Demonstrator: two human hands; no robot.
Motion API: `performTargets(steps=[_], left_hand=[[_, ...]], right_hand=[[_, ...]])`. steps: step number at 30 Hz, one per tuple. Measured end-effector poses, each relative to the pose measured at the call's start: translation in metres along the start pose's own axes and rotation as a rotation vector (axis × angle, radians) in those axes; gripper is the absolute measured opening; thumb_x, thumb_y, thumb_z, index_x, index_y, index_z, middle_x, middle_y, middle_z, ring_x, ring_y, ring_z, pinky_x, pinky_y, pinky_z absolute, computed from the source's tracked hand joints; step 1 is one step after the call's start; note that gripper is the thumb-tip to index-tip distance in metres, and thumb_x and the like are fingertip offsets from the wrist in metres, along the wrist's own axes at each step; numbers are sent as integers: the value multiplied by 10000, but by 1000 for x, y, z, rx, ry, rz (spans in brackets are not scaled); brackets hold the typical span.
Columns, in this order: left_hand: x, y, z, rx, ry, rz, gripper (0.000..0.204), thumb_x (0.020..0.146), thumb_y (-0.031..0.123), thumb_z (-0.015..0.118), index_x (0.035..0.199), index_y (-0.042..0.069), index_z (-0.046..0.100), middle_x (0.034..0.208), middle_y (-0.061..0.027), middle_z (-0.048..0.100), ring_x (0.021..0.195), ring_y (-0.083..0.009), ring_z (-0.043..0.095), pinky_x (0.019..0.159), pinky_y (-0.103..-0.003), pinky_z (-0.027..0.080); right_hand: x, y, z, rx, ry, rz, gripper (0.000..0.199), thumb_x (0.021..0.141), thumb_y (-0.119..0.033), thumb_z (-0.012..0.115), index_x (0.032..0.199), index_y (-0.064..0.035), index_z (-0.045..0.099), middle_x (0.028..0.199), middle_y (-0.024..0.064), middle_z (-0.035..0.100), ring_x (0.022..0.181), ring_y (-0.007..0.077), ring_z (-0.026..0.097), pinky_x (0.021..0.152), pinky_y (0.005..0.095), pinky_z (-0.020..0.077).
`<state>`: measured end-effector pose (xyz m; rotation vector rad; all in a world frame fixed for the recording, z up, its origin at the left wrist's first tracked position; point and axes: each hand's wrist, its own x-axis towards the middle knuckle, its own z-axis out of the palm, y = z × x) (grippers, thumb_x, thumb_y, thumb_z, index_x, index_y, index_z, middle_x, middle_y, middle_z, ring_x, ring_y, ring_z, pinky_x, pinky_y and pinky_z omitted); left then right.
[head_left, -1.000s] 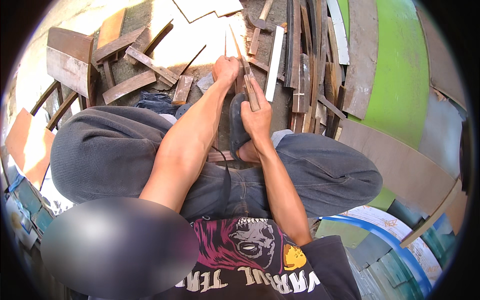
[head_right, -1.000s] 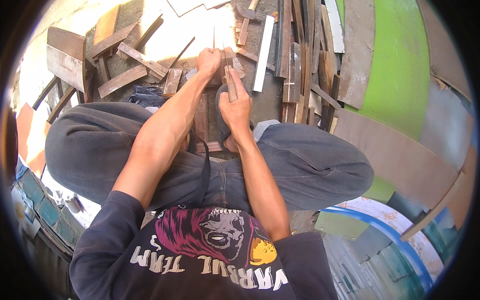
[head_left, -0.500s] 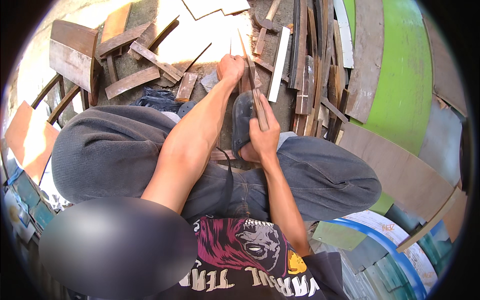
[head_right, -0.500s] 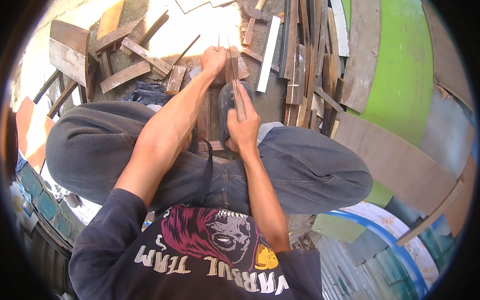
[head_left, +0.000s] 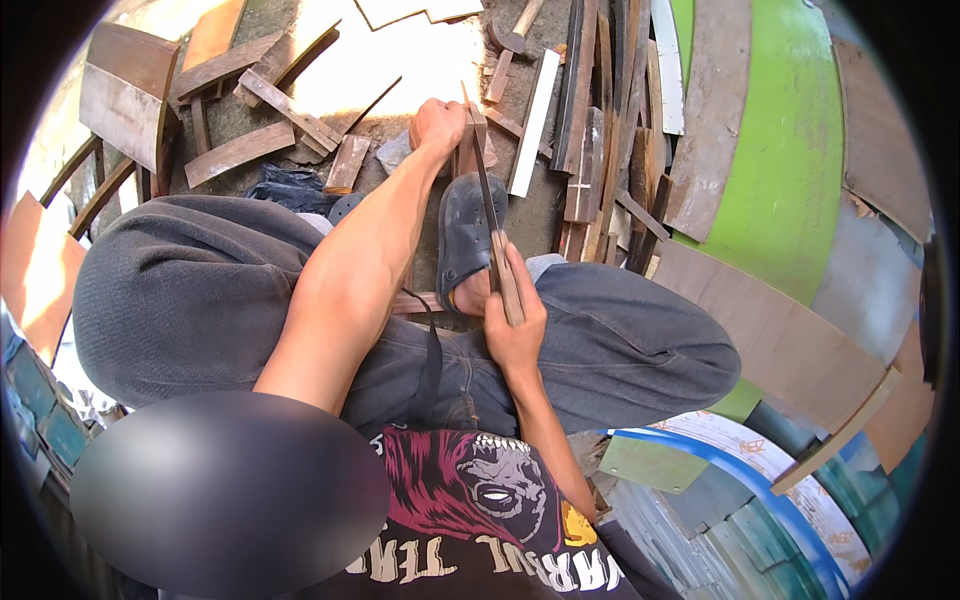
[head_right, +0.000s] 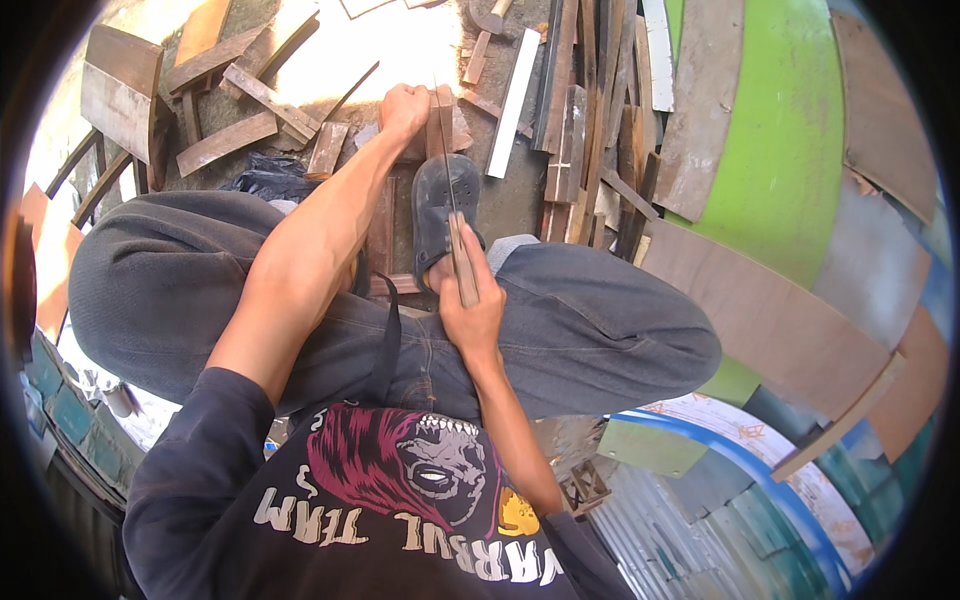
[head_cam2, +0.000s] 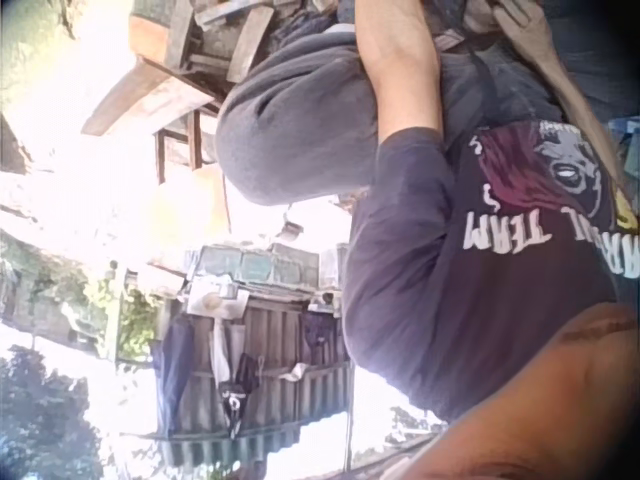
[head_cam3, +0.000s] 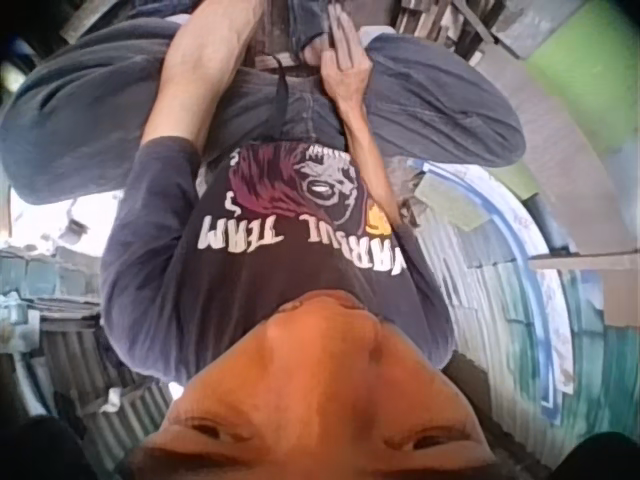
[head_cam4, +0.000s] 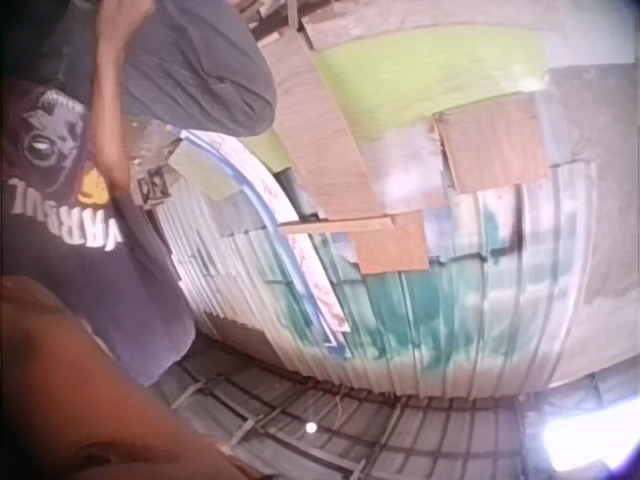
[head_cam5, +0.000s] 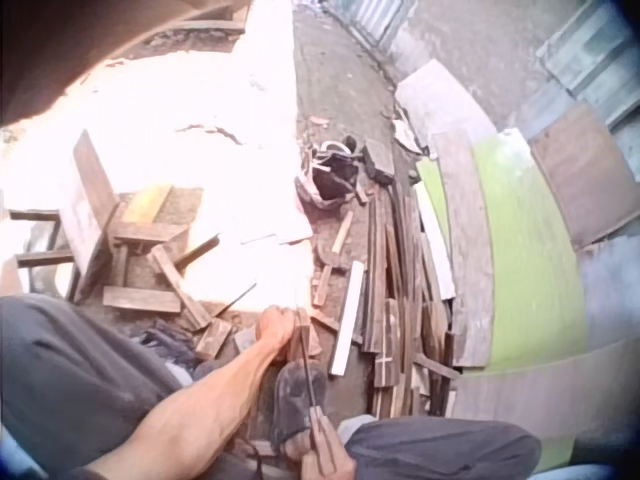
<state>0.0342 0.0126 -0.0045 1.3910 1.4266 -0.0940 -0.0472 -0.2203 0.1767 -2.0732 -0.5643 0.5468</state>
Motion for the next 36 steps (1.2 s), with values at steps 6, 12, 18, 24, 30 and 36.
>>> performTargets(steps=[6,12,18,24,30,36], left_hand=[[0,2,12,-22,13,36,423,879,389,561,1048,34,715,1088,-216,716,1062,-359,673,942,-437,496],[3,-3,4,5,10,-14,420,907,385,555,1110,49,704,1153,-210,700,1116,-367,654,968,-447,492],[0,10,10,2,-43,20,416,903,385,565,1085,39,706,1137,-218,702,1106,-375,656,958,-443,498],[4,-2,4,-9,2,-20,418,924,402,560,1055,35,713,1129,-217,704,1106,-385,653,963,-447,495],[1,6,6,-8,6,22,411,925,389,560,1068,34,711,1127,-217,704,1106,-377,655,968,-448,493],[2,1,-2,-26,4,11,423,918,384,558,1093,30,710,1125,-222,704,1101,-382,656,954,-451,498]], right_hand=[[86,28,44,33,38,21,589,813,-4,521,1402,-17,538,1295,227,642,1181,312,648,971,357,498],[6,-3,2,25,-54,65,627,803,52,509,1428,1,506,1327,222,631,1177,285,655,935,355,522],[105,25,39,-4,13,40,598,813,-2,518,1411,-20,532,1314,231,635,1162,249,654,953,335,505],[22,-3,8,-19,-63,79,600,816,31,485,1416,36,503,1377,216,598,1203,272,636,977,352,499],[76,13,35,85,-22,113,593,813,24,503,1405,17,526,1363,207,606,1269,247,580,1057,326,434],[51,-12,12,-44,-98,109,591,814,6,500,1404,23,523,1383,201,592,1287,280,572,1074,339,425]])
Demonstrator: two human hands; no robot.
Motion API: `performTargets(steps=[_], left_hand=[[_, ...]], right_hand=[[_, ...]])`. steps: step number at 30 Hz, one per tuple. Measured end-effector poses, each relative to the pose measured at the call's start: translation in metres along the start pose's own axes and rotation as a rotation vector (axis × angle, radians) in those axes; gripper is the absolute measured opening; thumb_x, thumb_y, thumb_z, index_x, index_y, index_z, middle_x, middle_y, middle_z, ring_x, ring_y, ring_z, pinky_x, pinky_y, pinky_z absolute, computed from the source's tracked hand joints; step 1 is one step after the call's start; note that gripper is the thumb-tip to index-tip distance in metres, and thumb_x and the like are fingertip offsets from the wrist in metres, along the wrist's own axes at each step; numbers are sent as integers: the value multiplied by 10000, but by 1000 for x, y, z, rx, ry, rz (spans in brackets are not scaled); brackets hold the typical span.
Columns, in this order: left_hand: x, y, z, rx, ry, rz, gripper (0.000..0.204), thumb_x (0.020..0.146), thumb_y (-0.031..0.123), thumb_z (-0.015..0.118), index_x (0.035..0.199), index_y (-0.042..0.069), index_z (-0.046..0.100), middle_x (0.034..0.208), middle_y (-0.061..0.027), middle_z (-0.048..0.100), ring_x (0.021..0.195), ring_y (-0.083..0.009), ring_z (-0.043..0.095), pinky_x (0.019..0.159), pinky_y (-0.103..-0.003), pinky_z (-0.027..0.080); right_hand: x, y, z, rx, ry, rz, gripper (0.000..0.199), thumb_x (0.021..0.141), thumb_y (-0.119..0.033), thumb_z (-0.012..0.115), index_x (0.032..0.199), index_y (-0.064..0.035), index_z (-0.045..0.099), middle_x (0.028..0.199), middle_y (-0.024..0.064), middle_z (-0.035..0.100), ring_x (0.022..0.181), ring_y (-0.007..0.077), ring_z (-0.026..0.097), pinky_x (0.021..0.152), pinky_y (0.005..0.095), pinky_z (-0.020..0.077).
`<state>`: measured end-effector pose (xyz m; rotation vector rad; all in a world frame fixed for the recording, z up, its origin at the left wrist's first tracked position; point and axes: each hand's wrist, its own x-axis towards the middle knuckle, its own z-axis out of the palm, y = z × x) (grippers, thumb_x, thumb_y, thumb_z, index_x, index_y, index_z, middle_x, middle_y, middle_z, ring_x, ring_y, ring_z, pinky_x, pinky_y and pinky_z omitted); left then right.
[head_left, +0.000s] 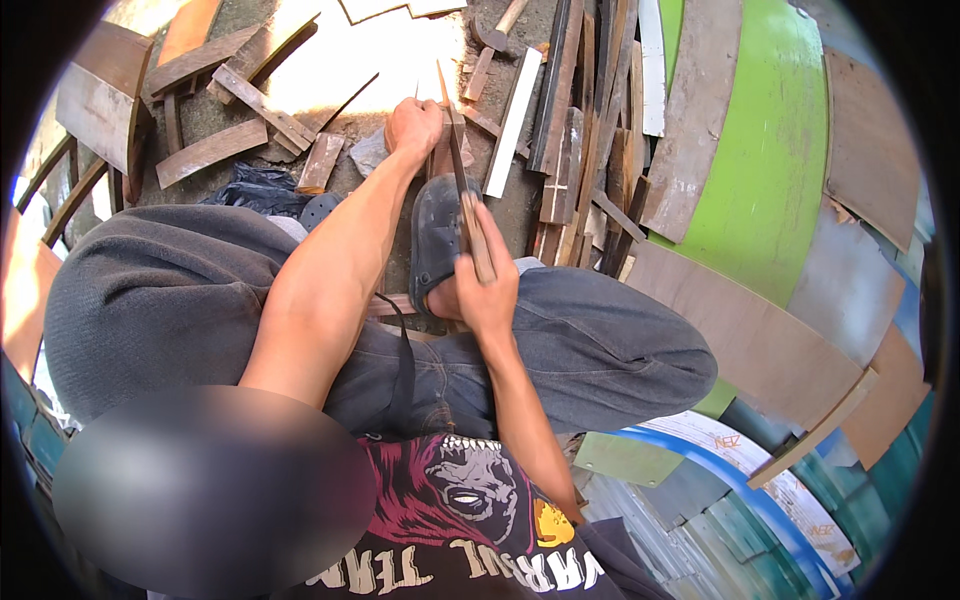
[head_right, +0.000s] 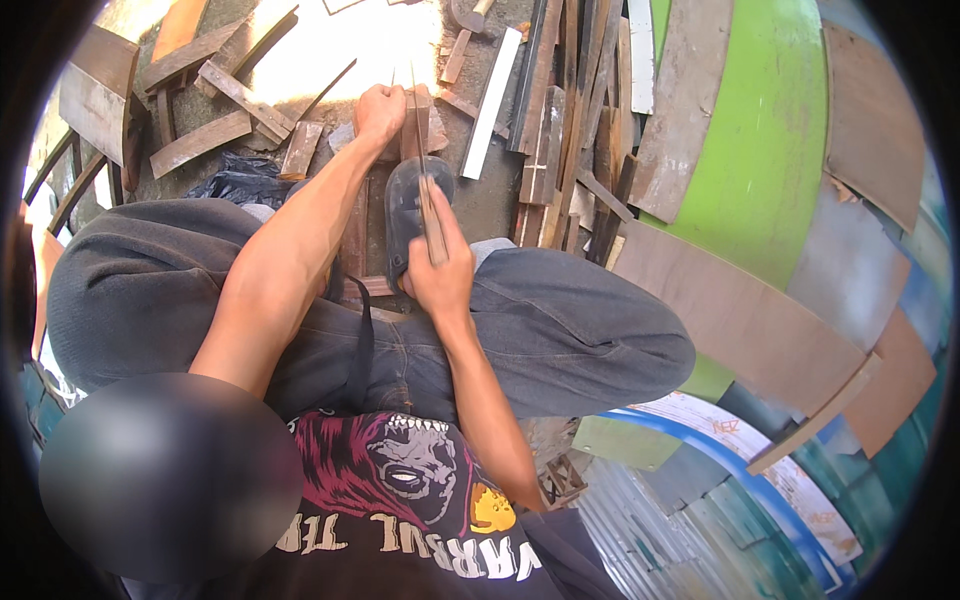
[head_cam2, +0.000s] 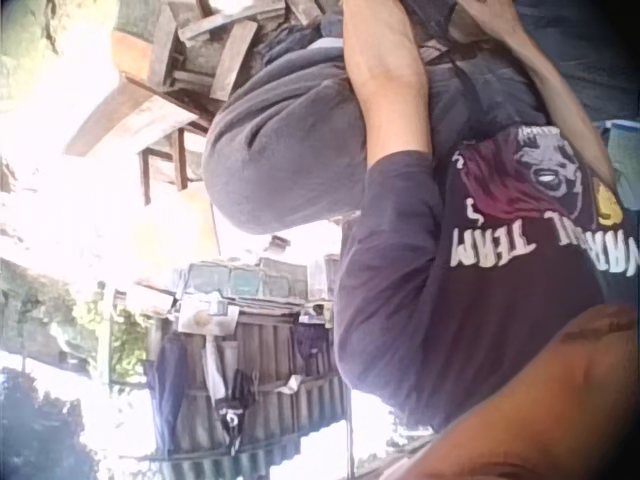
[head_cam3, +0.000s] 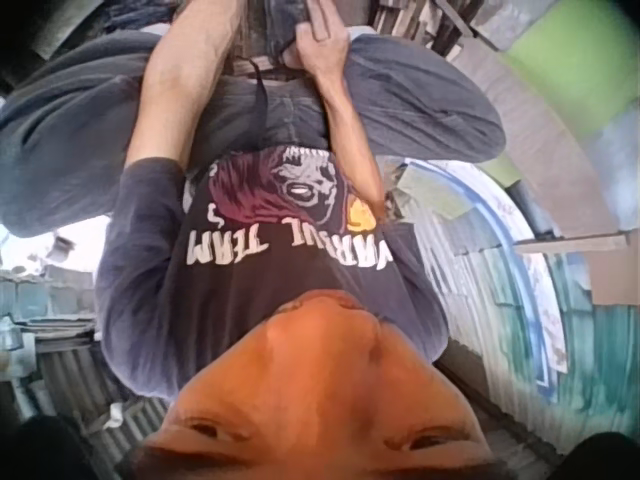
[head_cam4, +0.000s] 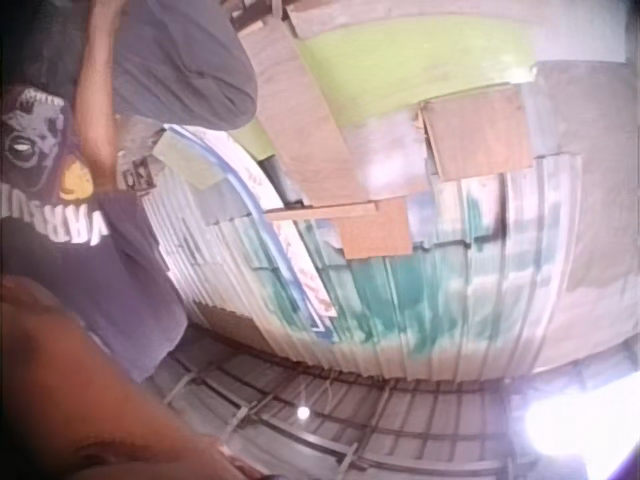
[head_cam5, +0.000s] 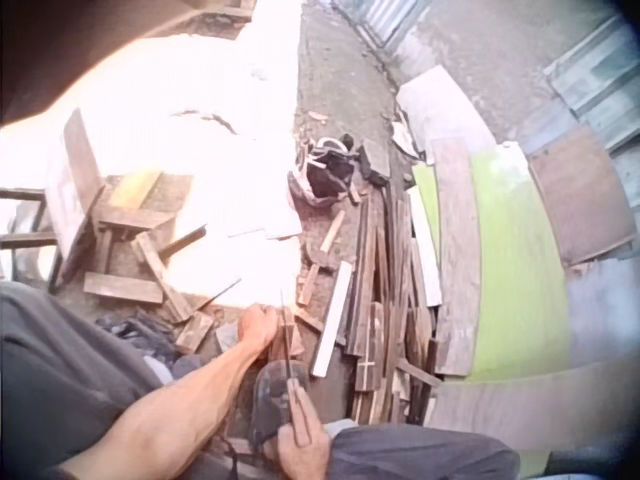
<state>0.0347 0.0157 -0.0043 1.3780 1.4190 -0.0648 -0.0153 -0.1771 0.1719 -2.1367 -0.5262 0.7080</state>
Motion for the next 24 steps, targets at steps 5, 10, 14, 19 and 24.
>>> performTargets(steps=[5,10,14,19,24], left_hand=[[-7,-4,10,-4,71,-9,428,886,397,543,1030,36,722,1039,-215,724,1050,-371,675,924,-437,501],[4,1,7,52,-25,33,424,913,397,561,1110,54,713,1142,-223,700,1101,-384,658,962,-438,496],[5,-5,3,24,-4,-21,427,910,396,560,1120,56,712,1139,-216,703,1111,-381,653,970,-438,492],[3,-3,5,62,-21,24,423,918,386,556,1116,46,710,1141,-220,701,1119,-380,650,979,-443,488],[-2,-13,6,117,-33,30,428,921,383,556,1115,34,707,1144,-232,696,1119,-390,646,986,-453,483]], right_hand=[[-54,7,-16,51,9,18,595,808,64,468,1401,48,514,1369,228,592,1285,293,575,1086,365,424],[46,31,30,28,137,-121,589,817,-32,536,1405,-41,540,1220,237,671,1038,294,700,884,356,525],[-37,-1,-13,100,0,-3,617,798,56,485,1415,35,506,1368,212,598,1293,272,566,1094,367,416],[-8,20,5,48,55,-51,589,808,22,500,1396,25,531,1320,206,632,1210,239,620,1032,336,454],[25,9,17,15,44,3,599,813,-24,530,1412,-46,535,1222,263,663,1132,294,676,928,366,518]])
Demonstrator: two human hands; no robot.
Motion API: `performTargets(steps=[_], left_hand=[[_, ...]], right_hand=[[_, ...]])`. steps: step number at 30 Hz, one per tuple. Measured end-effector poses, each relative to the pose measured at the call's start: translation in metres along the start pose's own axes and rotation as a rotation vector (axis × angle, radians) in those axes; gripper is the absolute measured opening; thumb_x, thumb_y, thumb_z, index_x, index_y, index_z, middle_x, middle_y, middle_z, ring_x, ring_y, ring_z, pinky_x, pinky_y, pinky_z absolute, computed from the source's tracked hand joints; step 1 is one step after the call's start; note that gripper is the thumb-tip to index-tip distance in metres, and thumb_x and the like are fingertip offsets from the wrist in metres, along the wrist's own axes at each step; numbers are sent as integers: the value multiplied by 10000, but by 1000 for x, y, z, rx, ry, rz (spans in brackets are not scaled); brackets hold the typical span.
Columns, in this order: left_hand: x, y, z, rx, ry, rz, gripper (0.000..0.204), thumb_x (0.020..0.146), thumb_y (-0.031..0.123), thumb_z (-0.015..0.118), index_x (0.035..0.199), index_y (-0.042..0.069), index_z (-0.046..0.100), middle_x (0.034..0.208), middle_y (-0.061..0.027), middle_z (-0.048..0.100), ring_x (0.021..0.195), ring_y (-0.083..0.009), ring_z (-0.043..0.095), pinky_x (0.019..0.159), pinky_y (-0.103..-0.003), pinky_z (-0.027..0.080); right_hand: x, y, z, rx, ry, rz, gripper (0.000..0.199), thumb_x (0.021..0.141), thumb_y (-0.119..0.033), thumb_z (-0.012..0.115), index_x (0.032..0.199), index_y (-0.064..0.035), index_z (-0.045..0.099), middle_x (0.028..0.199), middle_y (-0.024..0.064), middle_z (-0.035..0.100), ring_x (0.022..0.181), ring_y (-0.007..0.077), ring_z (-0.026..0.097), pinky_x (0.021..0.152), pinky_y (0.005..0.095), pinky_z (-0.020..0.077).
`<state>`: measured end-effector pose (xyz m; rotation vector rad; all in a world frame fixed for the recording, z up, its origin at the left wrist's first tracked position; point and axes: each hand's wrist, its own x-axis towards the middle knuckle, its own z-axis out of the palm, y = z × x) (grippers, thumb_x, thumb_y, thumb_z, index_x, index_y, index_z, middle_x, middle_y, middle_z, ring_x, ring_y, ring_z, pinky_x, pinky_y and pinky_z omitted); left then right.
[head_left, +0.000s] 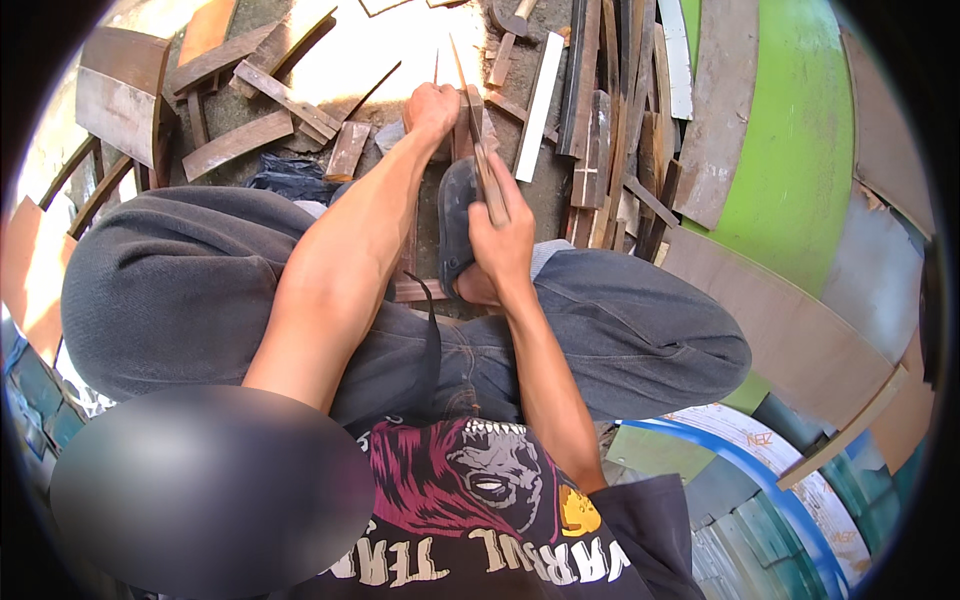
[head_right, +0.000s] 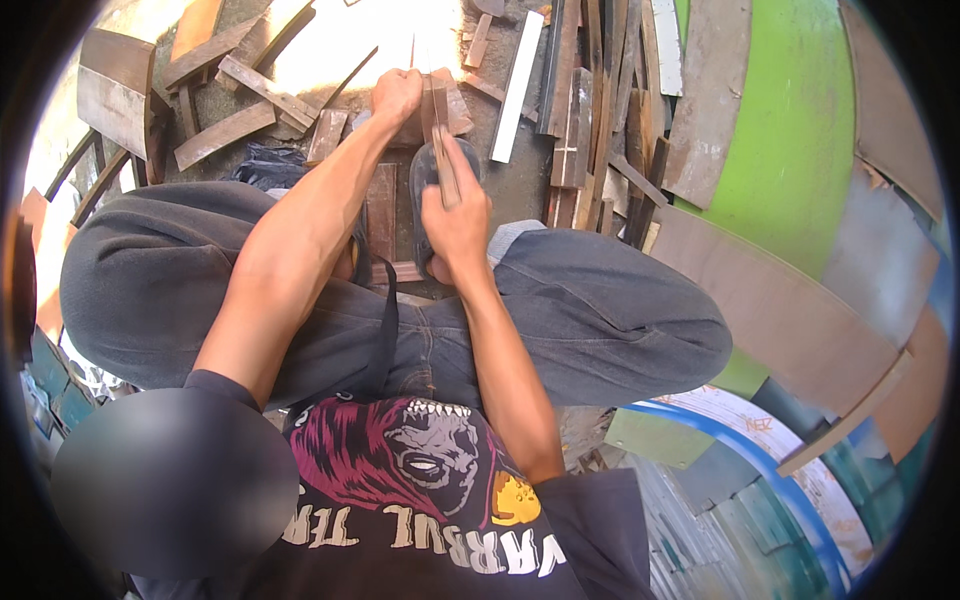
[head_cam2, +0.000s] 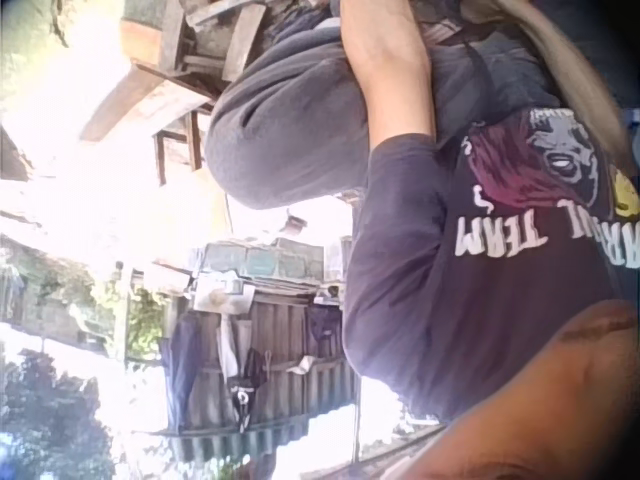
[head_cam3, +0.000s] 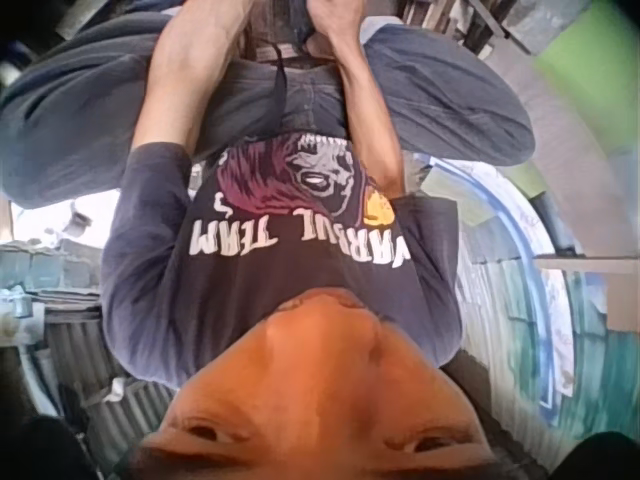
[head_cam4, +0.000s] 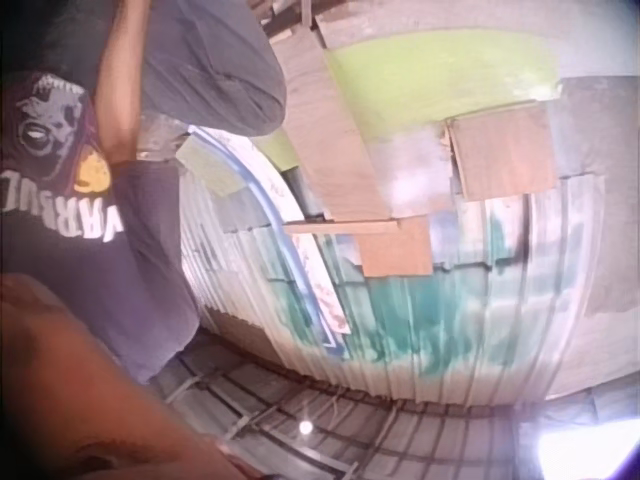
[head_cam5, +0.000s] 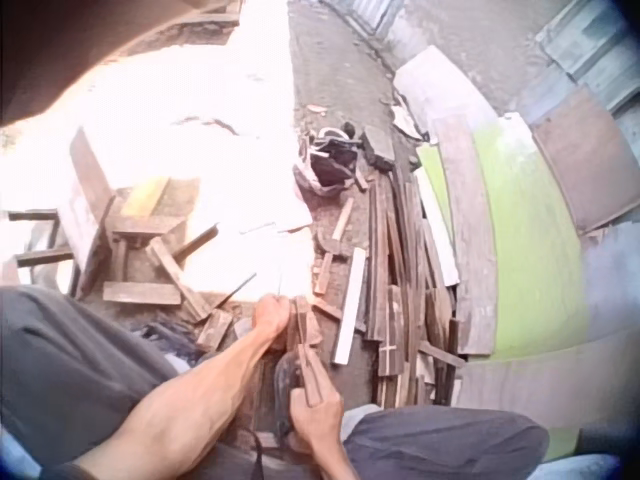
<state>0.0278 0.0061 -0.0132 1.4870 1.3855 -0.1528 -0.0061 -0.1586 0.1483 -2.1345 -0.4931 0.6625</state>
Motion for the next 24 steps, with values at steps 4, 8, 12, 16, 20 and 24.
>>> performTargets(steps=[4,8,12,16,20,24], left_hand=[[7,3,-4,-64,34,-41,420,921,365,552,1099,17,706,1148,-232,696,1119,-391,646,989,-445,479],[2,18,-9,-75,-2,5,430,919,348,545,1107,-3,707,1160,-238,691,1118,-394,648,987,-450,481],[1,17,-9,-50,21,-27,448,917,350,546,1132,-9,706,1169,-248,685,1128,-396,645,994,-455,480],[3,13,-8,-61,34,-34,453,913,347,543,1130,-16,707,1171,-259,680,1140,-392,642,998,-448,482],[6,7,-9,-29,32,-29,454,912,348,547,1130,-16,708,1148,-260,688,1121,-395,651,989,-442,487],[5,22,-7,-15,-12,0,450,911,347,548,1126,-14,710,1122,-262,695,1103,-400,659,983,-436,491]], right_hand=[[-93,6,-40,7,2,-107,610,812,5,509,1420,-37,523,1274,255,643,1184,310,648,959,362,506],[-5,12,-5,-25,39,-121,588,815,-19,516,1403,-37,543,1233,262,660,1112,297,684,941,366,511],[22,2,11,12,35,34,587,806,-55,541,1391,-81,569,1176,257,674,1050,287,700,880,375,530],[-66,-4,-34,-11,-7,-104,599,798,33,472,1394,27,531,1348,209,620,1207,302,636,1017,336,478],[-40,15,-13,23,20,-97,580,798,12,504,1377,9,552,1318,221,633,1179,321,651,962,366,514],[29,15,15,16,97,-112,581,807,-41,546,1388,-55,556,1243,225,664,1150,359,651,964,378,502]])
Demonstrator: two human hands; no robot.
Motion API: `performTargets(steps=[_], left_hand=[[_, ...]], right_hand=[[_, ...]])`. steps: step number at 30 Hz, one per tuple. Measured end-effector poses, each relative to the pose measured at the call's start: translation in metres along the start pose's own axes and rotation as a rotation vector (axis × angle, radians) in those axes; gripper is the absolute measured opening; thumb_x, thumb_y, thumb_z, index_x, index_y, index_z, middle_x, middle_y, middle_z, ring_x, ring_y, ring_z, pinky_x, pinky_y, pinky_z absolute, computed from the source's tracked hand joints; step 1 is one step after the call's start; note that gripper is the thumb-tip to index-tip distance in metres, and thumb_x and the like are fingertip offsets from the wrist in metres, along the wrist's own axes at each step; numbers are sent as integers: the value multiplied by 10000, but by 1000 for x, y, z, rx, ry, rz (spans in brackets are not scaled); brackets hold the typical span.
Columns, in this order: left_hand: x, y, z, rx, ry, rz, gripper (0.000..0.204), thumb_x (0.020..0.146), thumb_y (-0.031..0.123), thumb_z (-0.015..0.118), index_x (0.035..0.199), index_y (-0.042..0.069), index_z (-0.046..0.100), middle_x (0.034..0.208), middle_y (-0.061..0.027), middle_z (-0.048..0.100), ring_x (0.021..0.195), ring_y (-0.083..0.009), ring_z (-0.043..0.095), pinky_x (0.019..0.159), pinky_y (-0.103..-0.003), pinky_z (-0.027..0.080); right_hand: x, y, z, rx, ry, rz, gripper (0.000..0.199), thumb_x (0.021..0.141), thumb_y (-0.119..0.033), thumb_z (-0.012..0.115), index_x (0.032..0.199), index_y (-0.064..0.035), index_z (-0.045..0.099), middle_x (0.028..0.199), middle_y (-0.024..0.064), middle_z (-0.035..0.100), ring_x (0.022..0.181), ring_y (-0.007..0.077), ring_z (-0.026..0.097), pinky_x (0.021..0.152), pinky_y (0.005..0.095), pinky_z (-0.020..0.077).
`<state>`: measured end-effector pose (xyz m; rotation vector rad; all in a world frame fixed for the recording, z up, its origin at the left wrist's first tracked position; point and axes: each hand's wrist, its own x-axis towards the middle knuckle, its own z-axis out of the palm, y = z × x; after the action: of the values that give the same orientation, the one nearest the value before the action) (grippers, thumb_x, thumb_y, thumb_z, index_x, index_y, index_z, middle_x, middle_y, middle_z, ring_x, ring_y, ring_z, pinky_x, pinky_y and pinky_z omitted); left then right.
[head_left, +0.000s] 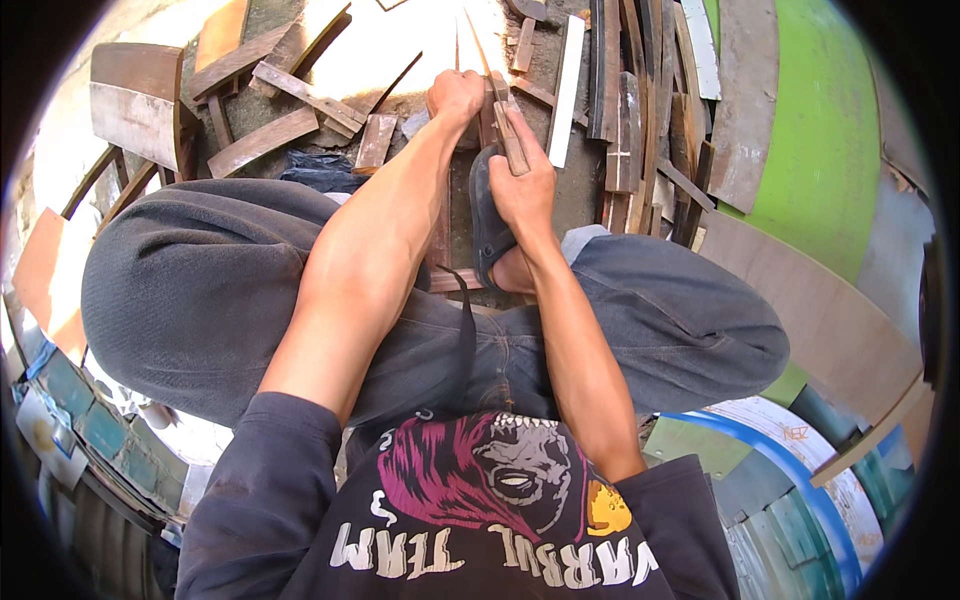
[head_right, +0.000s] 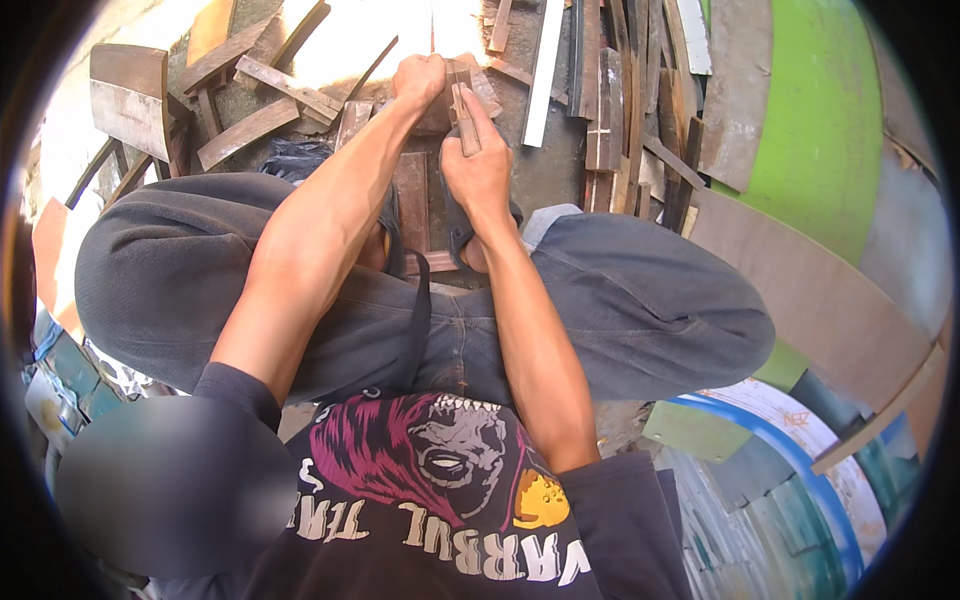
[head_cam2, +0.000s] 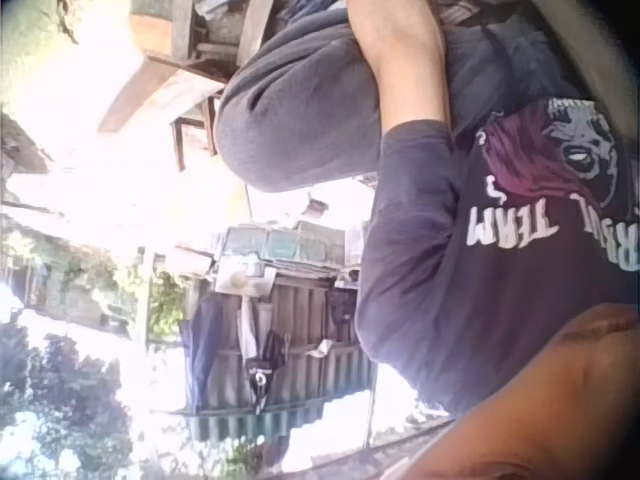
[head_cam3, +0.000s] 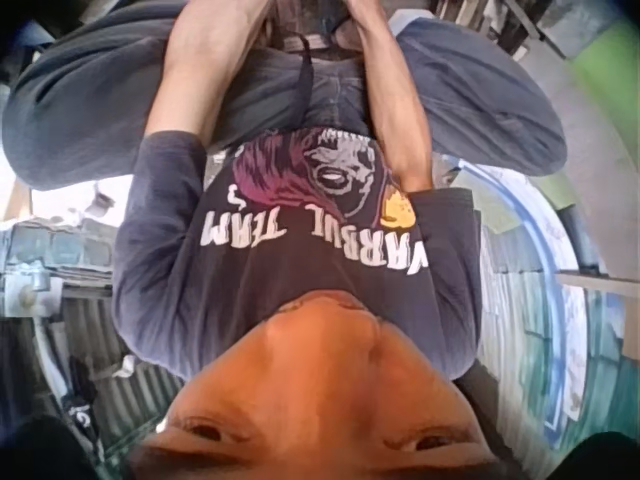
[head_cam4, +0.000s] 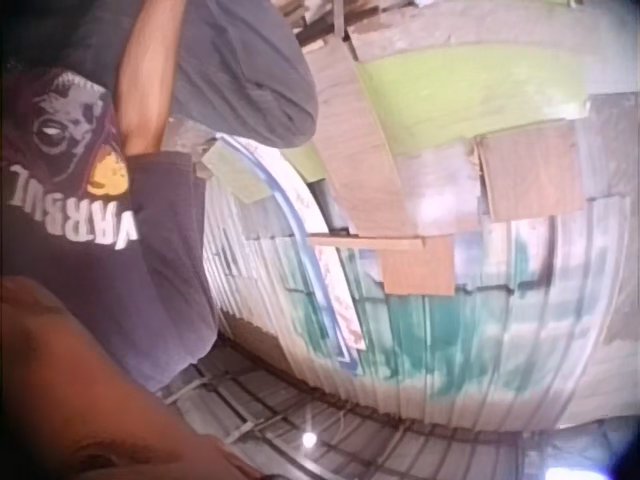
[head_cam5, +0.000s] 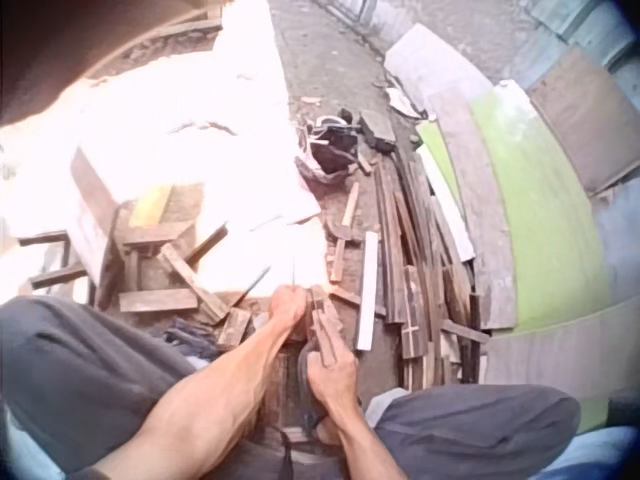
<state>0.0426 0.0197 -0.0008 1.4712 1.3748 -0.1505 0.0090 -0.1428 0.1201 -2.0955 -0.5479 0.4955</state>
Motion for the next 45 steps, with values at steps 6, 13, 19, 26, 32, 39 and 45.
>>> performTargets(steps=[6,13,19,26,32,39,45], left_hand=[[-4,-11,-5,-14,66,-56,439,911,345,541,1128,6,715,1158,-251,688,1128,-397,647,989,-438,487],[-5,-6,-2,-30,35,-26,449,919,347,531,1137,-9,700,1160,-246,689,1132,-396,644,991,-445,484],[-7,-7,-4,-30,83,-67,449,915,355,534,1114,-8,709,1152,-250,691,1129,-396,646,983,-448,485],[-6,-11,4,7,33,-34,431,902,320,526,1085,-16,725,1143,-272,686,1125,-406,651,986,-442,489],[3,-19,3,-15,80,-30,452,905,351,536,1093,-16,719,1137,-270,687,1119,-415,650,984,-444,491],[9,-18,3,-51,-14,16,452,903,375,542,1109,16,723,1138,-259,692,1134,-402,645,987,-447,483],[5,-31,5,-116,86,24,446,899,408,555,1052,20,713,1075,-227,715,1066,-373,669,948,-436,492]], right_hand=[[-104,-5,-59,44,-96,-23,580,810,48,492,1388,28,532,1339,204,626,1262,304,594,1006,353,491],[-1,-5,2,12,-22,64,561,829,-53,548,1390,-60,556,1211,261,661,1026,328,706,880,367,531],[-95,-8,-54,36,-60,-14,577,821,-30,534,1396,-66,556,1255,244,654,1143,316,668,944,363,513],[4,-4,1,57,-32,8,593,808,-53,539,1402,-51,544,1257,237,653,1164,353,647,967,375,496],[-111,-22,-64,80,-84,-10,604,798,56,485,1400,20,528,1342,220,621,1235,291,617,1008,360,487],[-11,-30,-12,23,-84,161,578,813,-25,524,1391,-21,546,1319,217,629,1252,289,595,1062,346,429],[-114,-35,-77,28,-95,45,595,803,-15,516,1396,-32,544,1268,230,656,1112,324,681,919,377,520]])
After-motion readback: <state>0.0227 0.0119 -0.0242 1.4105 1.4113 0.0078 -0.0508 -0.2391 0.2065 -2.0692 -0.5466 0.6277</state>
